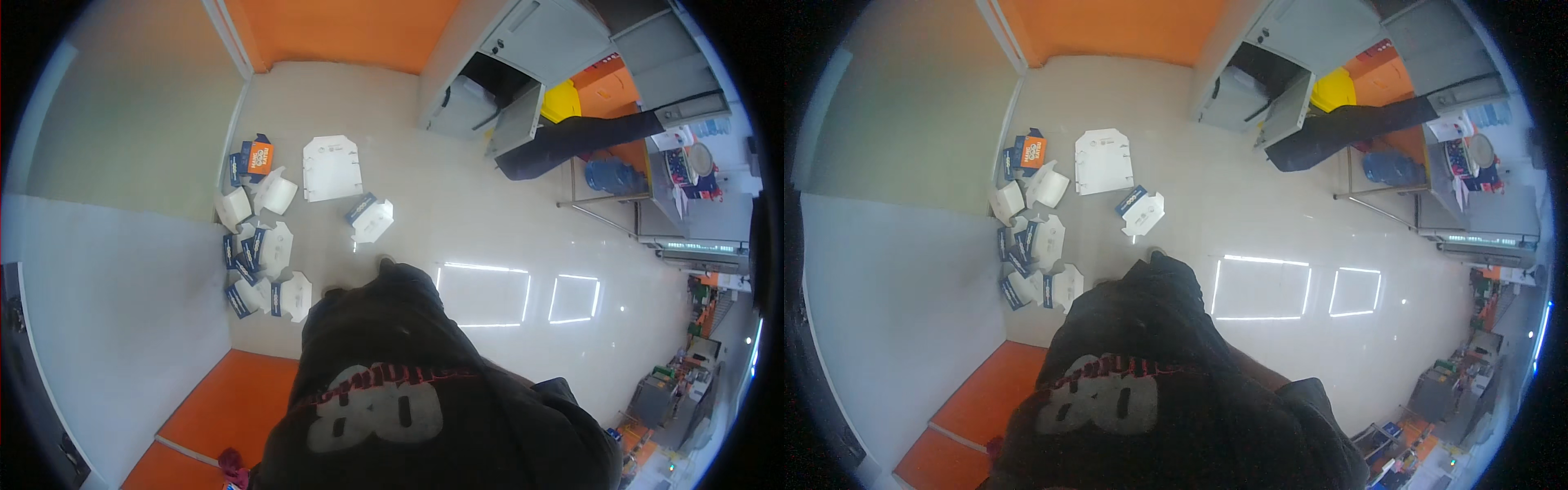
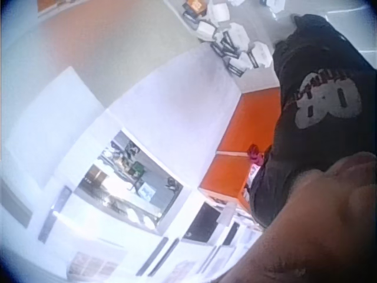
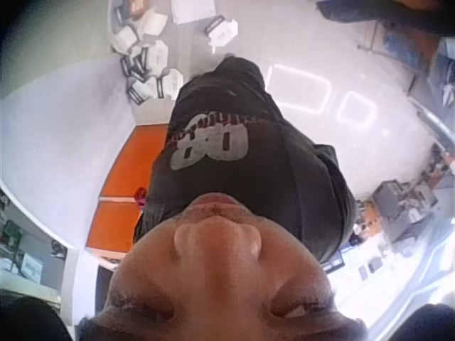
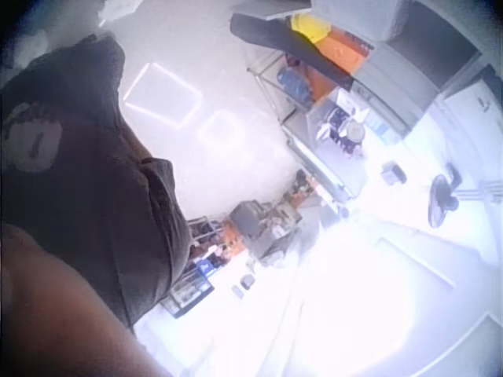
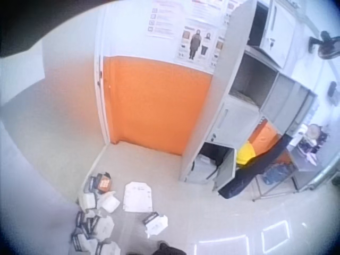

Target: The person sits on the floor and assembles cardboard food boxes by folding the pre-cut flaps into shape and pressing the edges together.

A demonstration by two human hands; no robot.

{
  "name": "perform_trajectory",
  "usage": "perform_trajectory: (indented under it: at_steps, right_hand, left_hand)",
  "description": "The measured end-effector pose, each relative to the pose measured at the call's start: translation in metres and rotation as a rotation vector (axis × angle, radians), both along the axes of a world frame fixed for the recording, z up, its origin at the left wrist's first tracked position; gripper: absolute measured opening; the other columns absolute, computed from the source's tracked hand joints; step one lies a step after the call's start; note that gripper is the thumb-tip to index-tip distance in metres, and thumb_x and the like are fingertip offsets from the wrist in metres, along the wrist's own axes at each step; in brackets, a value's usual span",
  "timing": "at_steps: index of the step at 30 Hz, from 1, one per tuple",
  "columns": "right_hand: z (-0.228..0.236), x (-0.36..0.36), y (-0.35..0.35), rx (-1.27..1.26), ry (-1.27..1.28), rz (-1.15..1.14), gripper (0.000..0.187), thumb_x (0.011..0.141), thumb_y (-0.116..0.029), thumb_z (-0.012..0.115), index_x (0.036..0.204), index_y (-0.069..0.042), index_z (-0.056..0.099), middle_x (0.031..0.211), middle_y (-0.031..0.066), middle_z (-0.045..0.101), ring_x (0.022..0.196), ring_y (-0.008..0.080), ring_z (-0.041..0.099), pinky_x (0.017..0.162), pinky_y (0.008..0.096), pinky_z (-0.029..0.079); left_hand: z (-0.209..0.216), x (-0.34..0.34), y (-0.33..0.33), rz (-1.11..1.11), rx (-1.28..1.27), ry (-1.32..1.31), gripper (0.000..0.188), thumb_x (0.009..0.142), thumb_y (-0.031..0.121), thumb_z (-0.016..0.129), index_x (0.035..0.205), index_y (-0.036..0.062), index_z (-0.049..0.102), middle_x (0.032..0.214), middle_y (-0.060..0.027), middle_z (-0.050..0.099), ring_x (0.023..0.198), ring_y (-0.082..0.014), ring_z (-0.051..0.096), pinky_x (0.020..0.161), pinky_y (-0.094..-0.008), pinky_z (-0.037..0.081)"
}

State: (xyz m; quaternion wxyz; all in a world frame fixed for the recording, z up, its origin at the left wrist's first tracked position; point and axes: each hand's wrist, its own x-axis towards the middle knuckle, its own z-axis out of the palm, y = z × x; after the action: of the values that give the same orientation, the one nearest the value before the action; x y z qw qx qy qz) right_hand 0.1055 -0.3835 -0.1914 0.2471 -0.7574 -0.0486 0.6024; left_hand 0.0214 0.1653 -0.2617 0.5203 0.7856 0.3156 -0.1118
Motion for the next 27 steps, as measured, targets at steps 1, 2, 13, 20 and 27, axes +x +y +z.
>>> perform_trajectory:
  at_steps: [1, 2, 13, 20, 27]
  right_hand:
    - [-0.001, -0.002, 0.004, -0.001, -0.013, -0.014, 0.04, 0.095, -0.03, 0.061, 0.125, -0.003, 0.067, 0.119, 0.0215, 0.072, 0.113, 0.0329, 0.068, 0.098, 0.0465, 0.052]
    - [-0.005, -0.006, 0.006, 0.003, -0.024, -0.015, 0.04, 0.095, -0.029, 0.061, 0.125, -0.003, 0.067, 0.119, 0.0215, 0.072, 0.113, 0.0328, 0.068, 0.098, 0.0465, 0.052]
    - [0.008, -0.003, 0.015, 0.031, -0.021, -0.082, 0.038, 0.095, -0.025, 0.061, 0.123, -0.001, 0.069, 0.119, 0.0214, 0.073, 0.111, 0.0316, 0.07, 0.096, 0.0458, 0.053]
    - [-0.04, -0.037, -0.024, 0.238, -0.072, -0.19, 0.039, 0.095, -0.023, 0.06, 0.127, -0.002, 0.067, 0.111, 0.0164, 0.074, 0.105, 0.0302, 0.071, 0.086, 0.0425, 0.058]
    - [-0.027, 0.004, 0.02, -0.069, 0.36, -0.508, 0.035, 0.092, -0.02, 0.062, 0.125, -0.013, 0.068, 0.1, 0.0068, 0.07, 0.088, 0.0231, 0.069, 0.068, 0.0509, 0.066]
  left_hand:
    - [-0.007, -0.023, -0.001, 0.009, -0.002, 0.056, 0.038, 0.105, 0.025, 0.053, 0.132, 0.0, 0.061, 0.134, -0.0199, 0.063, 0.123, -0.0349, 0.061, 0.105, -0.0411, 0.045]
    - [-0.014, -0.045, -0.003, 0.018, -0.005, 0.108, 0.038, 0.105, 0.025, 0.053, 0.132, 0.0001, 0.061, 0.134, -0.0198, 0.063, 0.122, -0.0349, 0.061, 0.105, -0.0411, 0.045]
    - [-0.049, -0.114, -0.021, 0.06, -0.053, 0.309, 0.037, 0.104, 0.024, 0.054, 0.131, 0.0008, 0.062, 0.133, -0.0193, 0.064, 0.12, -0.0345, 0.062, 0.103, -0.0409, 0.046]
    - [-0.075, -0.054, -0.025, -0.084, -0.056, 0.278, 0.036, 0.103, 0.024, 0.055, 0.131, 0.0012, 0.062, 0.133, -0.0189, 0.064, 0.119, -0.0343, 0.063, 0.102, -0.0409, 0.047]
    - [-0.102, 0.045, -0.029, -0.326, -0.025, 0.226, 0.036, 0.103, 0.023, 0.056, 0.13, 0.0017, 0.062, 0.133, -0.0186, 0.064, 0.117, -0.0341, 0.063, 0.1, -0.0408, 0.048]
